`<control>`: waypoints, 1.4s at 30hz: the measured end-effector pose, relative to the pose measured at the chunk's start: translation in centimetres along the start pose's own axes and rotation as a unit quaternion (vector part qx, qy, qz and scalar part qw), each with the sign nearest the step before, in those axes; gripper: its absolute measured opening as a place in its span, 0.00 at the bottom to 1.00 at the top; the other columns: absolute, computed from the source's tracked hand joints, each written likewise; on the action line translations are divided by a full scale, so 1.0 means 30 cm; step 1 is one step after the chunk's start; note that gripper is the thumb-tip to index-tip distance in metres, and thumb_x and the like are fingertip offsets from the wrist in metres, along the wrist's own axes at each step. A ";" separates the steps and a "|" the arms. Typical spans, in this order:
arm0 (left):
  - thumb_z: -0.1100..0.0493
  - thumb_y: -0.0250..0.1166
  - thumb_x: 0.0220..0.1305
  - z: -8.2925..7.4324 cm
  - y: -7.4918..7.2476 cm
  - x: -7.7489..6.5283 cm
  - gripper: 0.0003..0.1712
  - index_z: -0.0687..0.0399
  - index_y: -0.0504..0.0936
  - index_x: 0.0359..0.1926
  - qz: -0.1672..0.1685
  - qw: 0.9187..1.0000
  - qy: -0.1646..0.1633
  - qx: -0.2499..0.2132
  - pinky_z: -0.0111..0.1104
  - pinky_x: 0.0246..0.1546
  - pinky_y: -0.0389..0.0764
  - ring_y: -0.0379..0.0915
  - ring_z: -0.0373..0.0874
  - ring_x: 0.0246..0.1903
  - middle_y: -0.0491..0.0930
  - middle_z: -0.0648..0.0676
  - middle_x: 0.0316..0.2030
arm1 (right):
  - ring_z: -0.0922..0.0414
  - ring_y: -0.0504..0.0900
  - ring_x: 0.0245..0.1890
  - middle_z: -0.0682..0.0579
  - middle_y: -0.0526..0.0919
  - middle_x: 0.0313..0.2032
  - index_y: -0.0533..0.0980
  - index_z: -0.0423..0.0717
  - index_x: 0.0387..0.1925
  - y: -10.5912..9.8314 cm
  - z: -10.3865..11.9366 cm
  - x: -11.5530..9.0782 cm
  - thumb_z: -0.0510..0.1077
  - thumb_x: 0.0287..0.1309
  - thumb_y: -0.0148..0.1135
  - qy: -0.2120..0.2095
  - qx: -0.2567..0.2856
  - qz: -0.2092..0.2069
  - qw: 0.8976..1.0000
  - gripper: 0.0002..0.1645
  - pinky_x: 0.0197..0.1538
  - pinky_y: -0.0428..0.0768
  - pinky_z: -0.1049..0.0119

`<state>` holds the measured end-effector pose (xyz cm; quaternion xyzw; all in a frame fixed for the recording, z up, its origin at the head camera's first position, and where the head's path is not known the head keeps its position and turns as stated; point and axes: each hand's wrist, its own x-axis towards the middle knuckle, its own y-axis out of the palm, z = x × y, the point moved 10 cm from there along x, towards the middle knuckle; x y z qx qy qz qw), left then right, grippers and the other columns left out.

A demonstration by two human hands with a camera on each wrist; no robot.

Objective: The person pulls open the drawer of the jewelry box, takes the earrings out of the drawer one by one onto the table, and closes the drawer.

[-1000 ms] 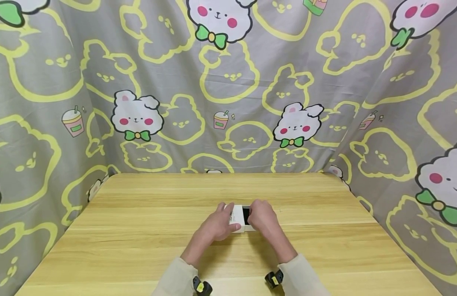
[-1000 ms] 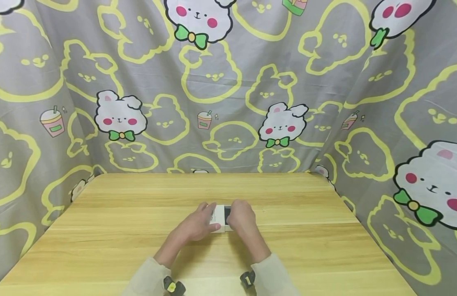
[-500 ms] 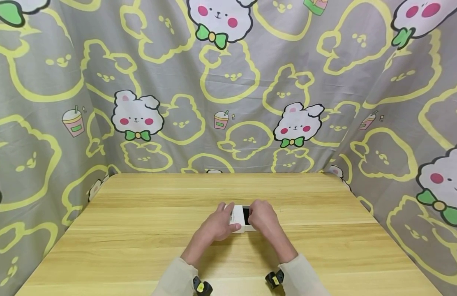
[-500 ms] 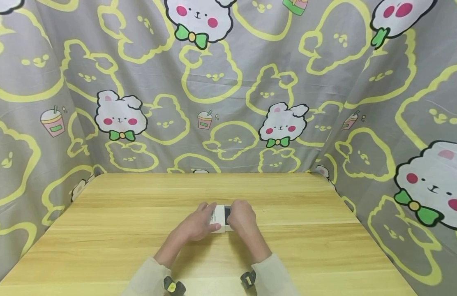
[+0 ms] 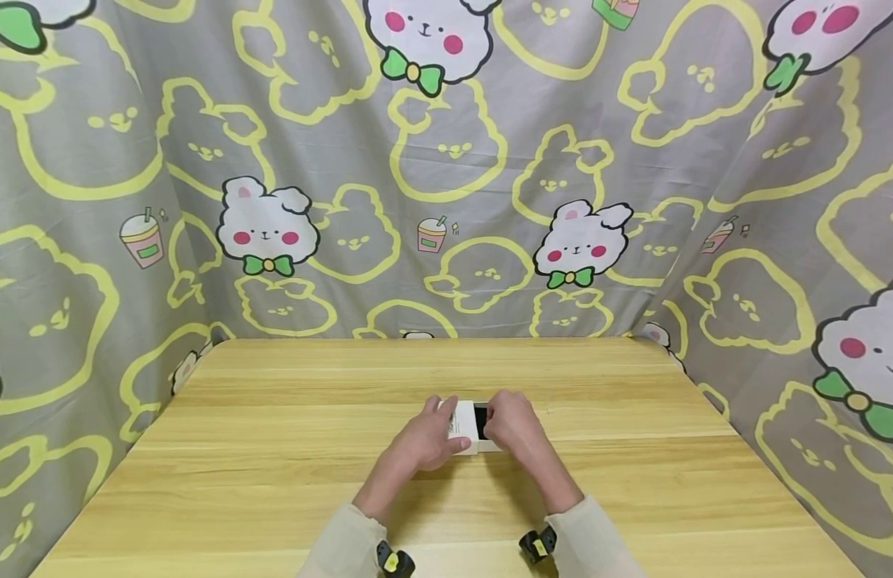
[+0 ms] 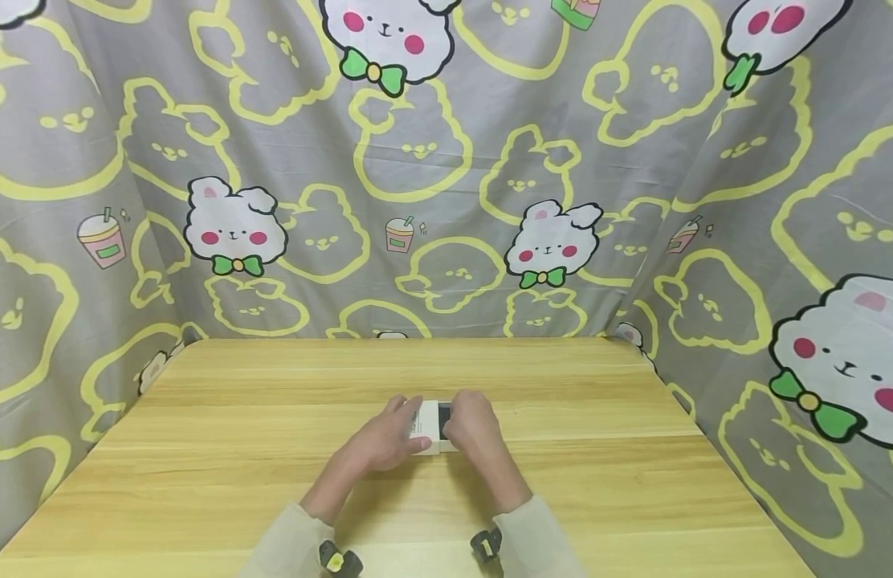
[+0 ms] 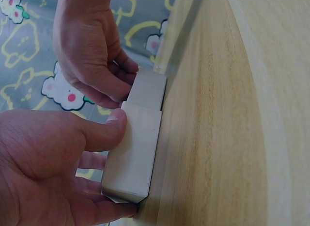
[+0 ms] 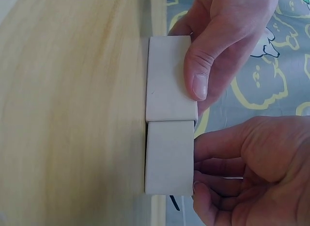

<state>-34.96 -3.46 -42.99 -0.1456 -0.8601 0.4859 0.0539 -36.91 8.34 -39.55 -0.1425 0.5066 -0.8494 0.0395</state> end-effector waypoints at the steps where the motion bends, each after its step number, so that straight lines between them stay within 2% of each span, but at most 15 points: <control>1: 0.46 0.67 0.68 0.000 -0.001 -0.001 0.44 0.59 0.60 0.77 0.000 1.000 -0.001 0.001 0.49 0.48 0.80 0.76 0.53 0.43 0.62 0.67 0.70 | 0.58 0.70 0.18 0.55 0.76 0.13 0.78 0.44 0.10 0.000 0.000 0.000 0.25 0.31 0.60 0.000 0.000 0.001 1.000 0.12 0.20 0.68 0.68; 7: 0.46 0.67 0.68 0.000 -0.001 -0.001 0.44 0.59 0.60 0.76 0.000 1.000 0.001 0.002 0.48 0.47 0.81 0.76 0.52 0.41 0.63 0.67 0.69 | 0.58 0.70 0.18 0.55 0.77 0.14 0.78 0.44 0.10 0.002 -0.004 0.000 0.26 0.32 0.61 0.011 0.006 0.009 1.000 0.11 0.21 0.68 0.68; 27: 0.46 0.67 0.69 0.008 0.004 0.002 0.44 0.58 0.59 0.77 0.004 1.000 -0.008 -0.003 0.51 0.52 0.80 0.77 0.57 0.49 0.60 0.67 0.72 | 0.58 0.69 0.19 0.54 0.76 0.16 0.77 0.43 0.13 0.015 -0.029 0.001 0.28 0.39 0.64 0.046 0.026 0.038 0.998 0.11 0.21 0.67 0.70; 42: 0.46 0.67 0.69 0.006 0.001 0.000 0.44 0.58 0.59 0.77 0.002 1.000 -0.006 -0.005 0.48 0.47 0.80 0.75 0.53 0.42 0.62 0.67 0.71 | 0.59 0.69 0.18 0.54 0.75 0.16 0.76 0.44 0.13 0.015 -0.030 0.002 0.28 0.41 0.65 0.048 0.031 0.046 0.997 0.12 0.21 0.67 0.70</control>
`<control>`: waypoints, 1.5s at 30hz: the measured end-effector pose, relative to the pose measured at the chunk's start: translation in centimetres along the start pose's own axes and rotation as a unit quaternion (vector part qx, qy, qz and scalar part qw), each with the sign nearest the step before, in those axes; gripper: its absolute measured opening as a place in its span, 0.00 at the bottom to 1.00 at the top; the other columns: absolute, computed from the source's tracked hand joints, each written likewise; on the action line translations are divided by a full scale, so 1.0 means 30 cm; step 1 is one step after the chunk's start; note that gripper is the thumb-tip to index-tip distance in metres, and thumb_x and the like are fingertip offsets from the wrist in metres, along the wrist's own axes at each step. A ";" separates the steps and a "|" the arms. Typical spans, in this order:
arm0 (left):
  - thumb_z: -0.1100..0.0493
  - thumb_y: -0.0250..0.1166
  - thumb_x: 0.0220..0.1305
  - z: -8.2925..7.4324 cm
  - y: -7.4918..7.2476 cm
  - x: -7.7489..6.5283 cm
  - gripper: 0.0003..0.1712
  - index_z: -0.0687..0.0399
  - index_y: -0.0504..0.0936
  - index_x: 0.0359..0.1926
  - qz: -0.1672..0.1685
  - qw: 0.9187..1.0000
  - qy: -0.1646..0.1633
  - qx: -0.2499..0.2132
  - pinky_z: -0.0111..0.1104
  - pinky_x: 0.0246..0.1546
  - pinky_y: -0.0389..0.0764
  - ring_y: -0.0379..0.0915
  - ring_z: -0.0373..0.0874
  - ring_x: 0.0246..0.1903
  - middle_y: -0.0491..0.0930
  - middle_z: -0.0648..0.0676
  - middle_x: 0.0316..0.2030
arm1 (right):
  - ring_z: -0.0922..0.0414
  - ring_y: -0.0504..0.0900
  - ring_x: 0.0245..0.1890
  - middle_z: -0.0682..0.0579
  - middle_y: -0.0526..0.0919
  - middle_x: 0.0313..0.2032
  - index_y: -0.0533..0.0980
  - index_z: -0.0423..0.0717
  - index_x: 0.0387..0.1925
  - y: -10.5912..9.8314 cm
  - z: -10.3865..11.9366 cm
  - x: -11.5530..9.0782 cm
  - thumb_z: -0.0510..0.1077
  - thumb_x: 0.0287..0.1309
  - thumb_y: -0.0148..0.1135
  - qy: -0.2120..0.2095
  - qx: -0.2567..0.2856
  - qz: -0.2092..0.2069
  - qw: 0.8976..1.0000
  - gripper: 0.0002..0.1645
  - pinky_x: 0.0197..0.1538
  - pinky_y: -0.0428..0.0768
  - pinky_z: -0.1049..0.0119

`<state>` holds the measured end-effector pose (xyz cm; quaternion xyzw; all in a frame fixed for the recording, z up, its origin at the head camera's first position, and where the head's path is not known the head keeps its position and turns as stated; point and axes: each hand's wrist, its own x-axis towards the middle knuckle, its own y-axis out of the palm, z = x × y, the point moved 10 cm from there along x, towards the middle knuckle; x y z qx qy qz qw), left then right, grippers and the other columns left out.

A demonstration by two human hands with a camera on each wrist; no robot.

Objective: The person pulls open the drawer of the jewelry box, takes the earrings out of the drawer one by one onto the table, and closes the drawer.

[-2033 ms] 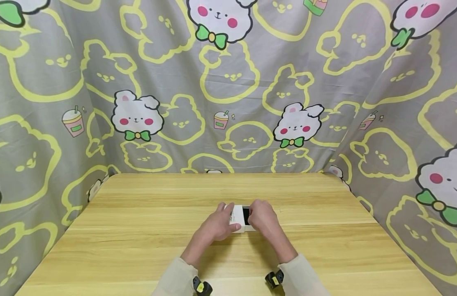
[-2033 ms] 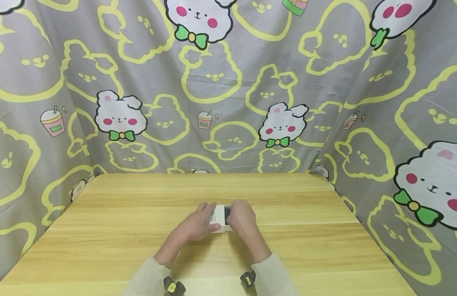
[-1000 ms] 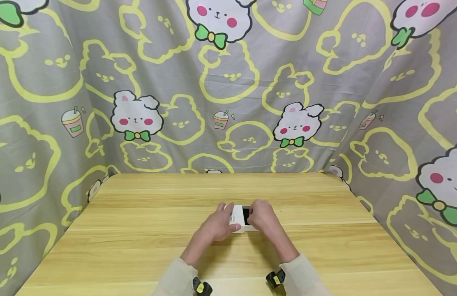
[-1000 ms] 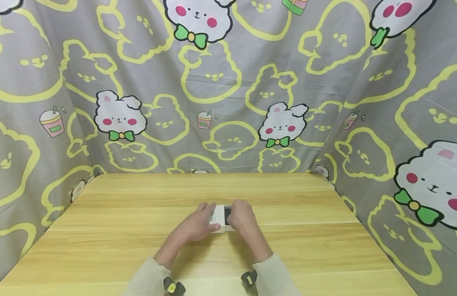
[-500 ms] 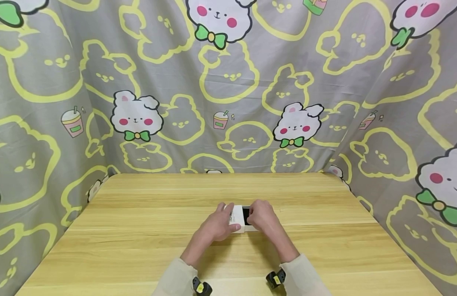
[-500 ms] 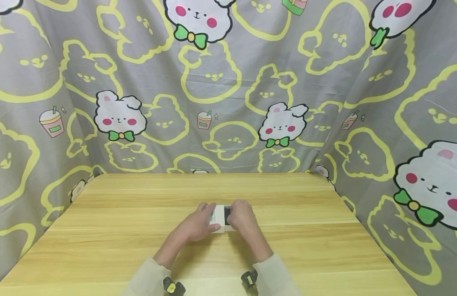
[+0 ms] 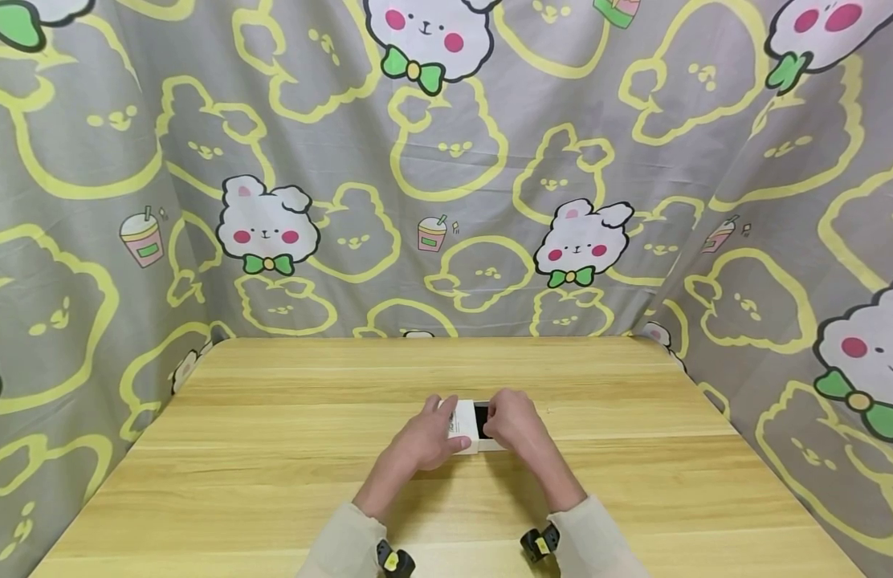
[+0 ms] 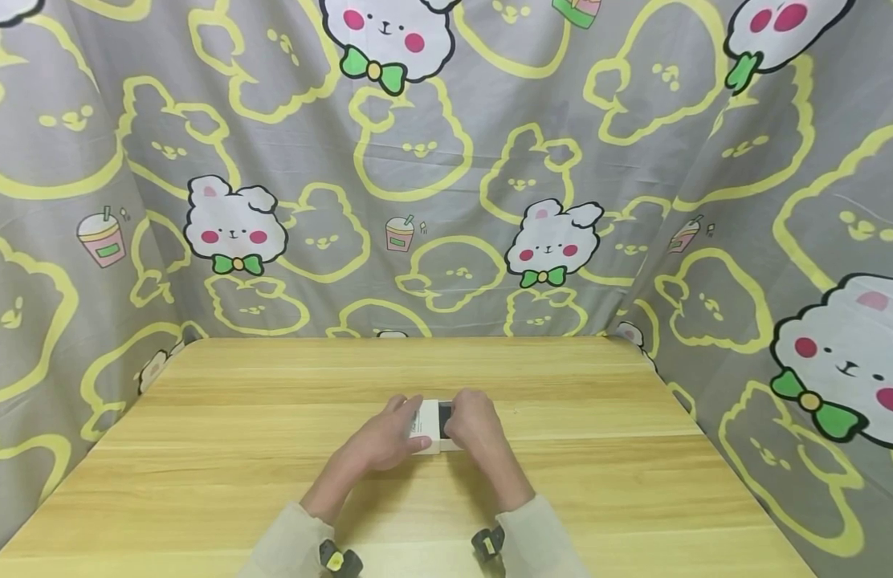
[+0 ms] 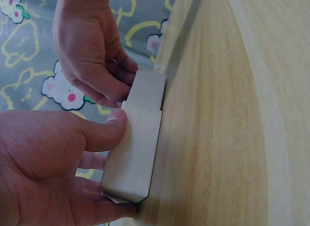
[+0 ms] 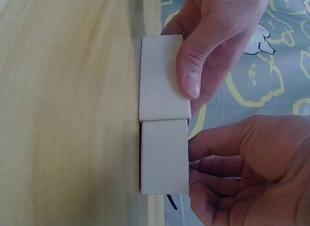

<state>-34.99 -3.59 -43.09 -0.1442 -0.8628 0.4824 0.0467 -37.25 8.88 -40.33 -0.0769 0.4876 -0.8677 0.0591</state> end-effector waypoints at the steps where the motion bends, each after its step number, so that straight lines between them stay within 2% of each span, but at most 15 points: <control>1: 0.46 0.67 0.69 0.000 0.000 0.000 0.44 0.58 0.59 0.77 0.000 1.000 0.000 0.000 0.48 0.46 0.80 0.75 0.53 0.42 0.62 0.67 0.71 | 0.59 0.69 0.18 0.54 0.75 0.16 0.76 0.44 0.13 0.001 -0.001 0.001 0.28 0.41 0.65 0.001 0.002 0.002 1.000 0.12 0.21 0.67 0.70; 11: 0.46 0.67 0.69 -0.002 -0.002 0.000 0.44 0.58 0.59 0.77 0.002 1.000 -0.002 -0.003 0.50 0.48 0.80 0.75 0.54 0.43 0.61 0.67 0.71 | 0.59 0.69 0.16 0.54 0.75 0.15 0.75 0.44 0.13 0.001 -0.012 0.006 0.28 0.41 0.64 0.013 0.008 0.010 1.000 0.12 0.20 0.66 0.70; 24: 0.46 0.66 0.70 -0.002 -0.001 0.000 0.44 0.57 0.58 0.78 0.008 1.000 -0.009 0.000 0.53 0.55 0.79 0.77 0.60 0.52 0.59 0.67 0.73 | 0.59 0.71 0.17 0.52 0.76 0.16 0.76 0.44 0.15 -0.005 -0.018 0.000 0.29 0.43 0.65 0.031 0.015 0.018 0.999 0.12 0.20 0.68 0.70; 31: 0.46 0.66 0.69 -0.009 -0.005 -0.006 0.45 0.58 0.58 0.78 0.008 1.000 -0.006 -0.005 0.53 0.53 0.80 0.78 0.59 0.49 0.59 0.67 0.73 | 0.60 0.69 0.16 0.53 0.75 0.15 0.75 0.45 0.13 -0.007 -0.024 -0.003 0.28 0.41 0.62 0.027 0.017 0.017 0.999 0.12 0.19 0.66 0.71; 38: 0.46 0.66 0.70 -0.008 -0.004 -0.006 0.45 0.58 0.58 0.78 0.007 1.000 -0.004 -0.002 0.56 0.58 0.77 0.75 0.65 0.58 0.57 0.68 0.74 | 0.60 0.68 0.15 0.54 0.73 0.13 0.73 0.46 0.12 -0.014 -0.020 0.000 0.29 0.43 0.64 0.019 0.021 0.011 1.000 0.14 0.20 0.66 0.70; 45: 0.46 0.66 0.69 -0.005 -0.007 -0.008 0.44 0.58 0.58 0.78 0.005 1.000 -0.006 -0.006 0.55 0.56 0.78 0.77 0.63 0.55 0.58 0.68 0.74 | 0.59 0.71 0.15 0.54 0.75 0.14 0.76 0.45 0.12 -0.014 -0.017 0.005 0.30 0.40 0.64 0.012 0.009 0.006 1.000 0.12 0.20 0.68 0.70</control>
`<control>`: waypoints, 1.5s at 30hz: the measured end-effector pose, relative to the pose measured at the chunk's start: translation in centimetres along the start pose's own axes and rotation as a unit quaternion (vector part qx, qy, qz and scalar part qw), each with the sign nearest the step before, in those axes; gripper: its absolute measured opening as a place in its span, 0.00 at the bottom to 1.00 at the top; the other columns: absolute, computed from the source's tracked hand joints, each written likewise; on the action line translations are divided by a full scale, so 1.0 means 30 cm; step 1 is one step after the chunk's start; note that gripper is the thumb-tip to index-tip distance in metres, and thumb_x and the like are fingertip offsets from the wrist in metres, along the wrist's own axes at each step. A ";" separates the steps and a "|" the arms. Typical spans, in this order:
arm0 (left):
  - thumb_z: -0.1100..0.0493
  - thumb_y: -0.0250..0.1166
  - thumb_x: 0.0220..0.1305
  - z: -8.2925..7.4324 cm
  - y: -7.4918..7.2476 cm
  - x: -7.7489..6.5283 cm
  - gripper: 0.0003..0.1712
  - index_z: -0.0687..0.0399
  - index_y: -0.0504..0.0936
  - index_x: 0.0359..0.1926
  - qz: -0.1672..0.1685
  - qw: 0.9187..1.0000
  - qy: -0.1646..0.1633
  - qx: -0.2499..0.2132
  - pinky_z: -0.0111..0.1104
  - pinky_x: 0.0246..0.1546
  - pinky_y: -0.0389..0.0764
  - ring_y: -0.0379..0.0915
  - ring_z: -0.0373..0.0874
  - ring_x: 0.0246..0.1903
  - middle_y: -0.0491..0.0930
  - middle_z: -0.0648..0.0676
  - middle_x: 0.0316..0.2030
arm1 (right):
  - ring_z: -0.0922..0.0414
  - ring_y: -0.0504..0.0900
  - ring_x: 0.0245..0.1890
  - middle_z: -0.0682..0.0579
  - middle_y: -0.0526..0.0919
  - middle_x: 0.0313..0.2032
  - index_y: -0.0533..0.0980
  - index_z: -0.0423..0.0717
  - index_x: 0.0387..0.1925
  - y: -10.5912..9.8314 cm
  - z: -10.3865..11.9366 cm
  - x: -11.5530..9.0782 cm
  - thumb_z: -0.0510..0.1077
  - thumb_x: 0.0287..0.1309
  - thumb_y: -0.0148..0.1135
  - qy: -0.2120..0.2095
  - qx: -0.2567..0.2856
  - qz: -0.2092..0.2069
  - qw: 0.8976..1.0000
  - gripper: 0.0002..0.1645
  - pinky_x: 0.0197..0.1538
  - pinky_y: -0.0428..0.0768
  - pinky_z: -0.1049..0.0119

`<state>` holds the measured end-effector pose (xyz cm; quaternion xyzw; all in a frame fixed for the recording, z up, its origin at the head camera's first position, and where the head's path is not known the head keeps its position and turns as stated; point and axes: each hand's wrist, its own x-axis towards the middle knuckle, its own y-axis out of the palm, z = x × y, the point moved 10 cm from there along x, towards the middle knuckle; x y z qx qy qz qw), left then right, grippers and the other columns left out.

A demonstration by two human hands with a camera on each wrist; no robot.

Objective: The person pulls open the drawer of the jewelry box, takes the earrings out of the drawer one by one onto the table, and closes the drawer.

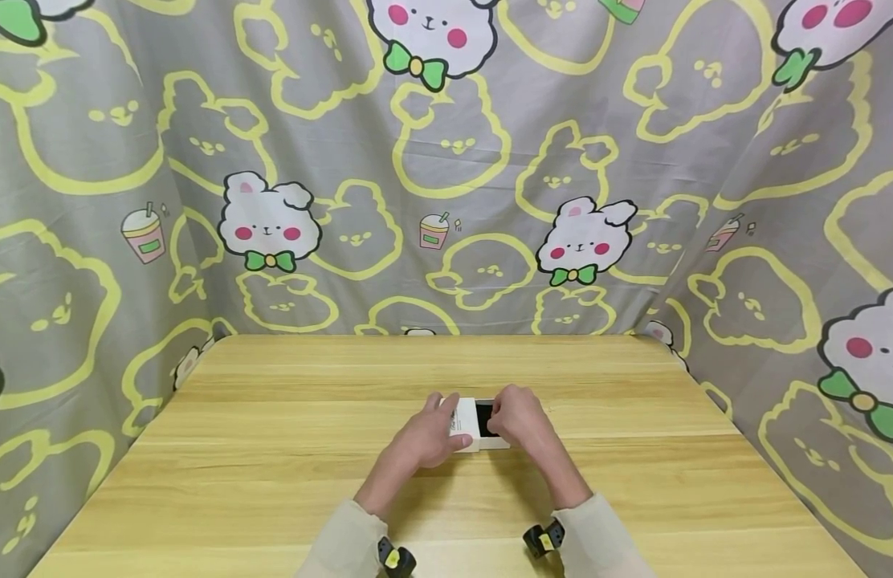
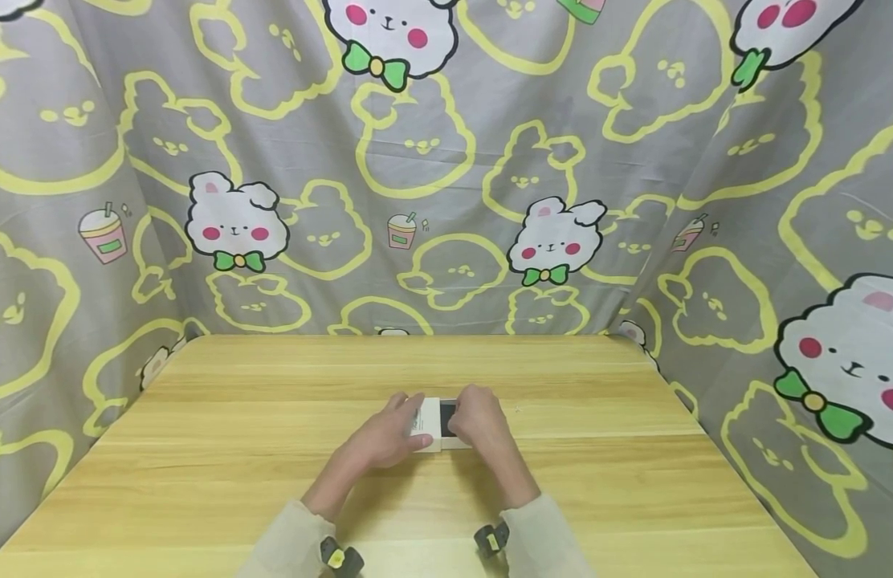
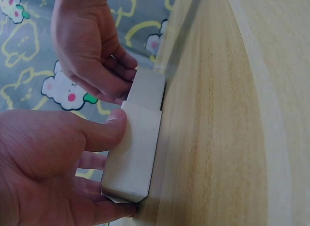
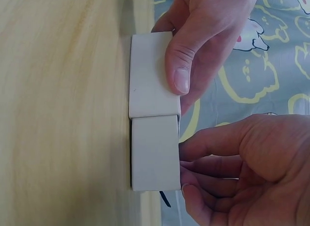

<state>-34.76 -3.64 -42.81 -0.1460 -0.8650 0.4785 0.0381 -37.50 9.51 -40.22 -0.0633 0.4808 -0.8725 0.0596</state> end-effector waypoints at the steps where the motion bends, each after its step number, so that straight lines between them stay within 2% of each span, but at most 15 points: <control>1: 0.46 0.66 0.69 0.000 -0.001 0.000 0.44 0.58 0.58 0.78 0.000 1.000 0.000 -0.001 0.55 0.56 0.78 0.77 0.63 0.55 0.58 0.68 0.74 | 0.59 0.71 0.16 0.54 0.76 0.14 0.76 0.44 0.12 0.000 0.000 0.000 0.30 0.40 0.65 0.000 -0.003 0.000 1.000 0.11 0.20 0.69 0.70; 10: 0.46 0.67 0.68 0.000 -0.002 0.003 0.44 0.58 0.59 0.77 -0.003 1.000 0.003 0.003 0.50 0.48 0.80 0.76 0.54 0.44 0.61 0.67 0.72 | 0.59 0.70 0.15 0.55 0.75 0.12 0.77 0.44 0.11 -0.002 0.004 -0.003 0.29 0.42 0.65 0.003 0.001 0.010 1.000 0.13 0.20 0.68 0.70; 17: 0.46 0.67 0.68 -0.002 -0.002 0.003 0.44 0.58 0.60 0.77 -0.007 1.000 0.009 0.007 0.52 0.52 0.80 0.77 0.56 0.47 0.61 0.67 0.71 | 0.60 0.68 0.15 0.57 0.72 0.11 0.76 0.45 0.09 -0.017 0.008 -0.006 0.29 0.39 0.62 0.000 0.004 0.008 1.000 0.13 0.20 0.66 0.70; 25: 0.47 0.67 0.68 -0.004 -0.004 0.003 0.44 0.59 0.60 0.77 -0.007 1.000 0.010 0.008 0.50 0.50 0.80 0.75 0.54 0.43 0.62 0.67 0.70 | 0.60 0.68 0.14 0.58 0.71 0.10 0.74 0.46 0.08 -0.021 0.008 -0.006 0.28 0.39 0.61 -0.004 0.008 0.003 1.000 0.14 0.20 0.66 0.70; 29: 0.46 0.67 0.68 -0.004 -0.003 0.004 0.44 0.59 0.60 0.77 -0.007 1.000 0.010 0.009 0.51 0.51 0.80 0.76 0.55 0.45 0.62 0.67 0.71 | 0.60 0.68 0.14 0.57 0.71 0.10 0.74 0.45 0.09 -0.024 0.008 -0.006 0.28 0.40 0.60 -0.006 0.011 0.001 1.000 0.14 0.20 0.66 0.70; 36: 0.46 0.66 0.69 0.000 -0.001 0.003 0.45 0.58 0.59 0.77 -0.001 1.000 0.005 0.007 0.53 0.56 0.79 0.77 0.59 0.52 0.60 0.67 0.72 | 0.59 0.71 0.18 0.55 0.77 0.15 0.78 0.44 0.13 -0.044 0.001 0.001 0.28 0.41 0.59 -0.010 0.008 -0.016 1.000 0.12 0.23 0.69 0.69; 45: 0.46 0.67 0.68 0.000 -0.001 0.004 0.45 0.59 0.59 0.77 -0.002 1.000 0.005 0.008 0.52 0.54 0.80 0.77 0.57 0.49 0.61 0.67 0.72 | 0.58 0.73 0.20 0.54 0.79 0.17 0.81 0.42 0.16 -0.051 -0.006 0.004 0.28 0.43 0.58 -0.003 0.015 -0.014 1.000 0.11 0.24 0.70 0.69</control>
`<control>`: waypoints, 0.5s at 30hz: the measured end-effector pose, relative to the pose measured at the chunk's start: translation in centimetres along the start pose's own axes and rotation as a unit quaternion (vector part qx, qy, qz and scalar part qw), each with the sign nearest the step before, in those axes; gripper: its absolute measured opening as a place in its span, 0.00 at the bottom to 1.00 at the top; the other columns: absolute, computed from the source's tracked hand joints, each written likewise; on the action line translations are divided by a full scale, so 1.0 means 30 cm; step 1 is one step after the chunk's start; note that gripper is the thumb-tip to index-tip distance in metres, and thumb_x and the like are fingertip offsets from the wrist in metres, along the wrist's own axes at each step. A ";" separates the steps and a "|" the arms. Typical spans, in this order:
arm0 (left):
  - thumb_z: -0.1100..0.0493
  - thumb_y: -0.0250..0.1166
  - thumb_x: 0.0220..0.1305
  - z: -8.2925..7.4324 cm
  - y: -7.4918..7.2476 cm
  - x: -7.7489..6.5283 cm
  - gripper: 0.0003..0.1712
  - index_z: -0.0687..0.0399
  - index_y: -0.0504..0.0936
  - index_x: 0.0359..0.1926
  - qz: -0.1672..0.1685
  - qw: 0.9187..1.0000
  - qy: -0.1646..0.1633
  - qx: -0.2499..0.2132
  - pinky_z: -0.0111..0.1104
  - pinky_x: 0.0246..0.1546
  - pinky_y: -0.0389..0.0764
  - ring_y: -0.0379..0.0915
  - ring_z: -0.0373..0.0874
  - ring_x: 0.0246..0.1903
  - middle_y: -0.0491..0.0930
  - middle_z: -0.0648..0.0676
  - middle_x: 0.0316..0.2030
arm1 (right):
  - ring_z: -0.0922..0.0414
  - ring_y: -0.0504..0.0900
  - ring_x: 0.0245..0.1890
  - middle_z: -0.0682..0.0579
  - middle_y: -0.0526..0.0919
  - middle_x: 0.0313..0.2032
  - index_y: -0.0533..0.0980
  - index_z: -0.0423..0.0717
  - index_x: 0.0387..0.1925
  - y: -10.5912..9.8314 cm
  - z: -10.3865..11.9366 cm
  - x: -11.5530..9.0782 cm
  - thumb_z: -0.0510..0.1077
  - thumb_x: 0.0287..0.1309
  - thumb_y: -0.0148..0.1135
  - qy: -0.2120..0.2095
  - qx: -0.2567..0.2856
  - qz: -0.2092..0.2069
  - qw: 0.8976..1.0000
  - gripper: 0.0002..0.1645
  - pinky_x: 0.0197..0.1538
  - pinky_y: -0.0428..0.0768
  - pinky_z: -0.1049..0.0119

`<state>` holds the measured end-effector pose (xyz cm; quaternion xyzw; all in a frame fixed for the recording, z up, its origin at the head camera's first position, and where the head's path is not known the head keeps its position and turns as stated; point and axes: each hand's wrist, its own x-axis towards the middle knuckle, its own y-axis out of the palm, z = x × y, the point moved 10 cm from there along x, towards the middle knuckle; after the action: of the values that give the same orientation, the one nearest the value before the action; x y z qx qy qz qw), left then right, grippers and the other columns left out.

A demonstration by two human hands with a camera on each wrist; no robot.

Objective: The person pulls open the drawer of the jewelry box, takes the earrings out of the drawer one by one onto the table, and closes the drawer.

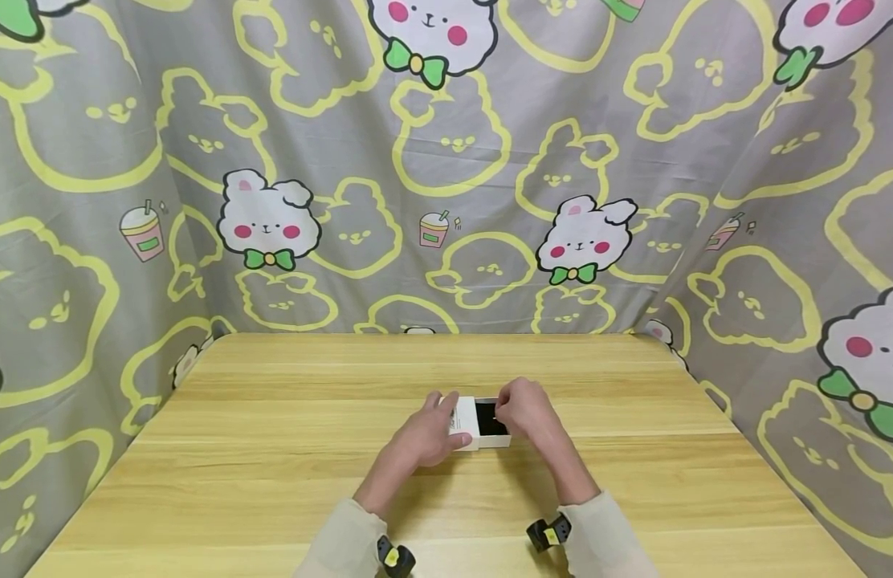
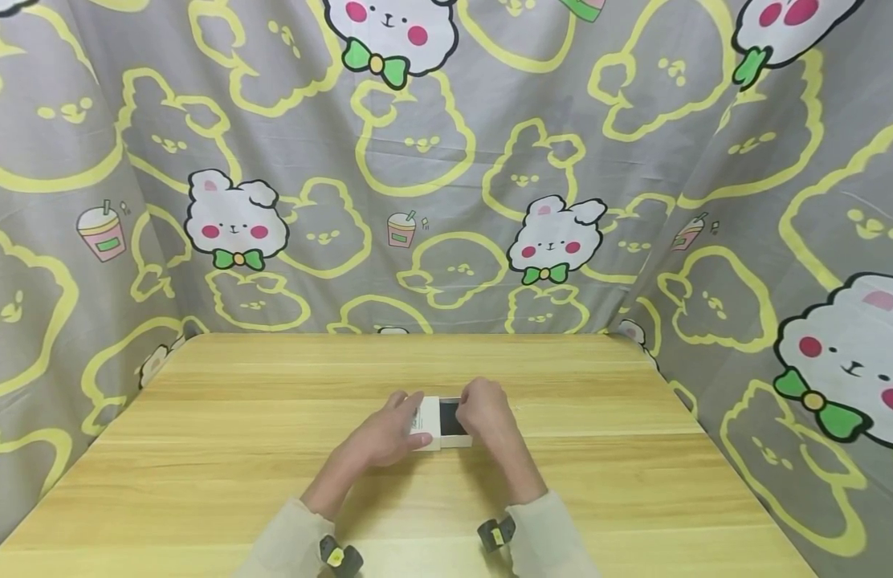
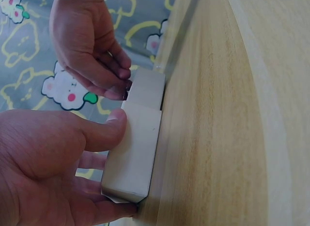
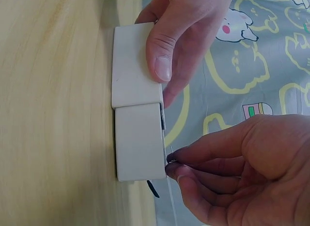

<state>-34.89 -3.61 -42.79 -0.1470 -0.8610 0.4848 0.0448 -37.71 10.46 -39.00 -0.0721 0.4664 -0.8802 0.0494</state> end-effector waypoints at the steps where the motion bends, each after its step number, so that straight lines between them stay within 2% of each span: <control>1: 0.46 0.67 0.68 0.000 0.000 0.000 0.45 0.59 0.59 0.77 0.000 1.000 0.000 0.000 0.52 0.54 0.80 0.77 0.57 0.49 0.61 0.67 0.72 | 0.57 0.73 0.20 0.55 0.78 0.17 0.81 0.42 0.16 -0.002 -0.001 0.000 0.28 0.43 0.58 0.001 0.000 -0.001 1.000 0.12 0.24 0.70 0.69; 15: 0.45 0.66 0.69 -0.001 -0.002 -0.002 0.45 0.58 0.59 0.77 0.002 1.000 -0.004 -0.001 0.53 0.54 0.79 0.77 0.59 0.51 0.60 0.68 0.72 | 0.57 0.73 0.20 0.54 0.79 0.18 0.81 0.44 0.16 -0.008 -0.013 0.008 0.30 0.48 0.62 0.004 0.004 -0.004 1.000 0.11 0.25 0.70 0.68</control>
<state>-34.83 -3.62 -42.70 -0.1467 -0.8615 0.4845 0.0402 -38.01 10.86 -39.00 -0.0697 0.4627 -0.8827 0.0443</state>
